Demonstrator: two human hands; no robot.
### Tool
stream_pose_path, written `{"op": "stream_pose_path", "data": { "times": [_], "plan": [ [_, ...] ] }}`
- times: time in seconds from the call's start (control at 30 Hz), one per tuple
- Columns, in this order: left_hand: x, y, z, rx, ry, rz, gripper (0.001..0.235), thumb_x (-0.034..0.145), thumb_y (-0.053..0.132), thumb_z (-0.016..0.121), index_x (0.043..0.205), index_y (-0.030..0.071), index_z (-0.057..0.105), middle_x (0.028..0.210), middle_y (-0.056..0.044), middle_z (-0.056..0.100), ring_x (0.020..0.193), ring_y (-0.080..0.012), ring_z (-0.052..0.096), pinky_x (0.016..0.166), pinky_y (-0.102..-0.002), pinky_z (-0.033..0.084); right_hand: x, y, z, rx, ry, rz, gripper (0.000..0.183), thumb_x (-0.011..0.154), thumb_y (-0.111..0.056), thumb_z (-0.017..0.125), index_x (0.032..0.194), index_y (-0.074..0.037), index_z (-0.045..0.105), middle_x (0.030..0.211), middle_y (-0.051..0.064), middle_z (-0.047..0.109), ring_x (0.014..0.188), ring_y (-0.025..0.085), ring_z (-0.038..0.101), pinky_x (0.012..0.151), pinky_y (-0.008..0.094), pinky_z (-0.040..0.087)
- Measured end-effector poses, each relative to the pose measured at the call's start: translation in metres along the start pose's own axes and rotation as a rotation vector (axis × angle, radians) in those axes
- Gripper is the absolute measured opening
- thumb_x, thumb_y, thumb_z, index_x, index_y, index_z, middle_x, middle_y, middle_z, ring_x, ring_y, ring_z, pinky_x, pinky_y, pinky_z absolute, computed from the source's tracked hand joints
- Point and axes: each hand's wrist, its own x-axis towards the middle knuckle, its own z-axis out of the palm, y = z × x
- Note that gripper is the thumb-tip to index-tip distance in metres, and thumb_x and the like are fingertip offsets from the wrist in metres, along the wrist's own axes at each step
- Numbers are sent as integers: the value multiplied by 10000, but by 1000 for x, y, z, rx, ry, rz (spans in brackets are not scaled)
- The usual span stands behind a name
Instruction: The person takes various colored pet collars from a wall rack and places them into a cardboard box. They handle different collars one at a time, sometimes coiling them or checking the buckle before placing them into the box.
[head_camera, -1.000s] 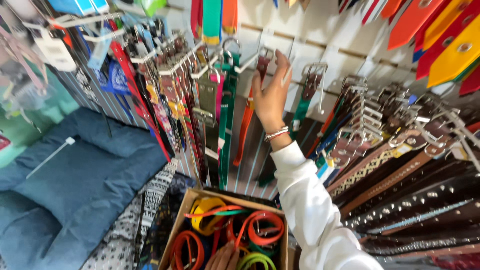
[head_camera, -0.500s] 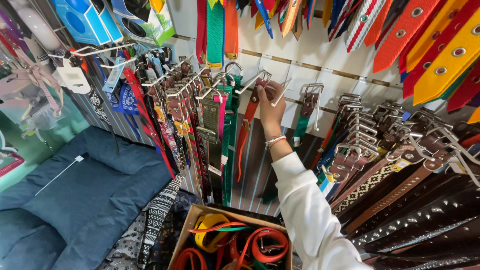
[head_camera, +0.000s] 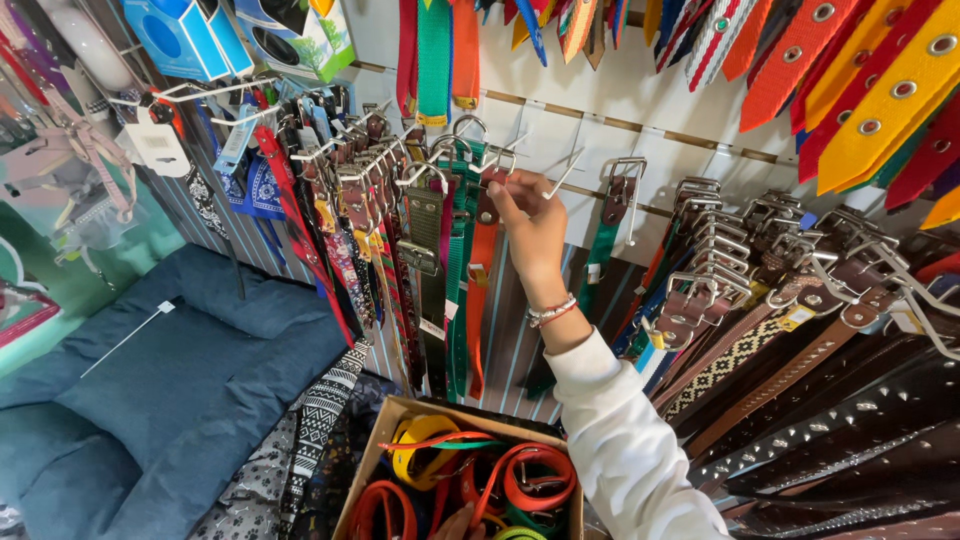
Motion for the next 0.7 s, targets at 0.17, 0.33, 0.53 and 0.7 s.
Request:
{"op": "stream_pose_path", "data": {
  "times": [0.17,0.33,0.53,0.7],
  "plan": [
    [32,44,-60,192,399,760,190,865,359,711,1054,353,727,1362,20,691,1077,-139,708,727,-261,575,-29,-50,7,69,-49,-87,214,917,-189,778,1058,-69,672,897,94,744,832,147,675,558,218,576],
    [48,116,-139,186,385,793,108,964,328,631,997,278,722,1336,-41,709,1117,-191,713,798,-299,580,-51,-69,9,144,-93,-139,188,915,-166,778,1012,-47,669,882,75,731,825,131,671,541,205,570],
    [52,136,-171,-198,-128,420,319,936,331,712,1142,104,803,1335,-144,680,1292,-416,576,1058,-712,345,-119,-95,-13,275,-243,-44,159,923,-80,732,1048,-12,661,894,126,729,778,173,663,606,300,637],
    [89,161,-202,-786,-290,89,452,1063,287,441,1186,27,791,1096,-184,804,1051,-318,753,944,-495,548,-178,-106,-40,396,-401,61,155,900,-62,708,1004,-6,608,910,156,688,894,212,619,829,358,539]
  ]
}}
